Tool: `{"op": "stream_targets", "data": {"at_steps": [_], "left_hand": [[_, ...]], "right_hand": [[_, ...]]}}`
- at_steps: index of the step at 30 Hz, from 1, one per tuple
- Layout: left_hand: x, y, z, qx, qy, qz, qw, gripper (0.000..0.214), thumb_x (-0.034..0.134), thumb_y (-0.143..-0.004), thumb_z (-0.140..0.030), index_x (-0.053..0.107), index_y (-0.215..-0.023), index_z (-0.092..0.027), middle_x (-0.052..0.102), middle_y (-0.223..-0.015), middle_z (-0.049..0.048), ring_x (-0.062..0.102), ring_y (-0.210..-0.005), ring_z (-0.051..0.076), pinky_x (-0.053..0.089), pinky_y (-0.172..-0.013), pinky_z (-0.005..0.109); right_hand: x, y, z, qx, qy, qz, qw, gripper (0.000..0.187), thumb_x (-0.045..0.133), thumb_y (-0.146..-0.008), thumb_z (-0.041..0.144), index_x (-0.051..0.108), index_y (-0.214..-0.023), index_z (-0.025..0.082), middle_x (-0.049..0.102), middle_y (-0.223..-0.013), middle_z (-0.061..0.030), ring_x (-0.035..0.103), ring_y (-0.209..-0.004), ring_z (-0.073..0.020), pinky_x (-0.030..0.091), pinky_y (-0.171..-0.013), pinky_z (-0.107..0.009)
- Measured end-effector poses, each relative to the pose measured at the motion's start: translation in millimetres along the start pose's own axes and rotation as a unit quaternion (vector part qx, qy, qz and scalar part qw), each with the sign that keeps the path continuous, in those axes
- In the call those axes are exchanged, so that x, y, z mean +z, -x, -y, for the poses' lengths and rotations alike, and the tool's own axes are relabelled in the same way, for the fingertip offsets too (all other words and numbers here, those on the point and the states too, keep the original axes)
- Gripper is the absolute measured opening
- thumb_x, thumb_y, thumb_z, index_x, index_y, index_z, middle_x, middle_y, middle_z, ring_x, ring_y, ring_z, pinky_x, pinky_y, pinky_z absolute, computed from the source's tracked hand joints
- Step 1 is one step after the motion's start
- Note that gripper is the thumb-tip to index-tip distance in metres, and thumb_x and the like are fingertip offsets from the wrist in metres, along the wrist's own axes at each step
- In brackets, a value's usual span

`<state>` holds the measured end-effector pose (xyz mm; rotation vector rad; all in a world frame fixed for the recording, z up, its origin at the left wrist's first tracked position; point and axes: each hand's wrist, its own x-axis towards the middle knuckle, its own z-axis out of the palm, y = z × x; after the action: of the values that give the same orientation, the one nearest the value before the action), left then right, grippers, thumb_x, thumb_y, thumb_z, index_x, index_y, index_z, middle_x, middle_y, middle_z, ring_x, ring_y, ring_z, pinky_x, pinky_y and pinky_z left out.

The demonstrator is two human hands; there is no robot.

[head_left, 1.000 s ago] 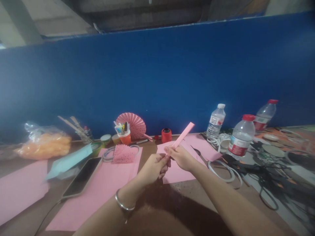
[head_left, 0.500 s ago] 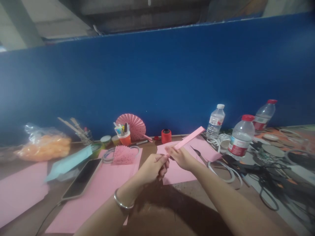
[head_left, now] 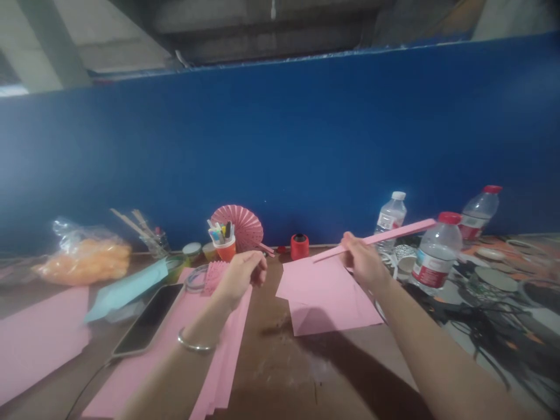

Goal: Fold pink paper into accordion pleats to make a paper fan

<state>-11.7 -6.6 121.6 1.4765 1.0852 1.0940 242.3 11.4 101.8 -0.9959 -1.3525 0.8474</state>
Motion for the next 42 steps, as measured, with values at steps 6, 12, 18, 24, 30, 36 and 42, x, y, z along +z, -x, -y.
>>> {"op": "stream_targets", "data": {"at_steps": [6, 12, 18, 24, 30, 36, 42], "left_hand": [[21.9, 7, 7, -0.081, 0.036, 0.154, 0.984, 0.049, 0.033, -0.081, -0.055, 0.056, -0.086, -0.012, 0.062, -0.067, 0.0069, 0.054, -0.050, 0.011, 0.038, -0.048, 0.022], [38.1, 14, 22, -0.069, 0.014, 0.195, 0.978, 0.035, 0.046, -0.079, -0.048, 0.047, -0.065, -0.015, 0.029, -0.042, -0.0087, 0.023, -0.035, 0.003, 0.018, -0.038, 0.018], [37.5, 10, 30, -0.062, -0.047, 0.167, 0.983, 0.037, 0.042, -0.080, -0.048, 0.038, -0.060, -0.017, 0.029, -0.043, -0.0077, 0.022, -0.037, 0.004, 0.015, -0.037, 0.019], [29.0, 13, 24, -0.062, -0.083, 0.200, 0.974, 0.036, 0.040, -0.081, -0.047, 0.038, -0.061, -0.017, 0.028, -0.048, -0.0071, 0.022, -0.043, 0.006, 0.016, -0.040, 0.020], [13.3, 11, 15, -0.021, -0.136, 0.212, 0.968, 0.035, 0.040, -0.081, -0.045, 0.041, -0.062, -0.016, 0.033, -0.051, -0.0054, 0.026, -0.045, 0.006, 0.019, -0.042, 0.021], [5.3, 0, 25, -0.063, 0.048, 0.135, 0.988, 0.032, 0.041, -0.082, -0.044, 0.036, -0.064, -0.018, 0.022, -0.046, -0.0091, 0.014, -0.039, 0.004, 0.009, -0.038, 0.019], [27.6, 5, 51, -0.163, 0.222, 0.225, 0.935, 0.035, 0.043, -0.081, -0.043, 0.032, -0.060, -0.018, 0.022, -0.041, -0.0094, 0.015, -0.036, 0.004, 0.011, -0.038, 0.018]], "right_hand": [[46, 22, -4, 0.007, 0.048, 0.122, 0.991, 0.047, 0.033, -0.084, 0.050, 0.032, -0.050, 0.019, 0.028, -0.046, 0.0055, 0.027, -0.044, -0.0082, 0.021, -0.044, -0.024], [72, 35, -14, 0.047, -0.017, 0.124, 0.991, 0.045, 0.038, -0.081, 0.050, 0.035, -0.048, 0.019, 0.029, -0.045, 0.0056, 0.027, -0.043, -0.0078, 0.020, -0.043, -0.024], [82, 43, -19, 0.020, -0.052, 0.160, 0.986, 0.042, 0.042, -0.081, 0.045, 0.045, -0.049, 0.017, 0.034, -0.047, 0.0038, 0.030, -0.046, -0.0083, 0.023, -0.044, -0.024], [50, 23, -20, 0.020, -0.084, 0.000, 0.996, 0.041, 0.054, -0.075, 0.040, 0.038, -0.045, 0.018, 0.030, -0.042, 0.0061, 0.025, -0.042, -0.0071, 0.019, -0.041, -0.024], [-3, -6, -17, -0.031, -0.240, -0.166, 0.956, 0.037, 0.061, -0.071, 0.031, 0.039, -0.044, 0.018, 0.037, -0.042, 0.0046, 0.031, -0.039, -0.0068, 0.021, -0.037, -0.021], [-20, -11, -5, -0.026, -0.252, -0.183, 0.950, 0.043, 0.049, -0.079, 0.042, 0.032, -0.047, 0.019, 0.030, -0.042, 0.0068, 0.026, -0.036, -0.0063, 0.022, -0.034, -0.020], [81, 29, -28, 0.115, -0.250, 0.127, 0.953, 0.026, 0.059, -0.073, 0.041, 0.058, -0.080, 0.016, 0.045, -0.054, 0.0036, 0.038, -0.046, -0.0077, 0.027, -0.043, -0.021]]}}
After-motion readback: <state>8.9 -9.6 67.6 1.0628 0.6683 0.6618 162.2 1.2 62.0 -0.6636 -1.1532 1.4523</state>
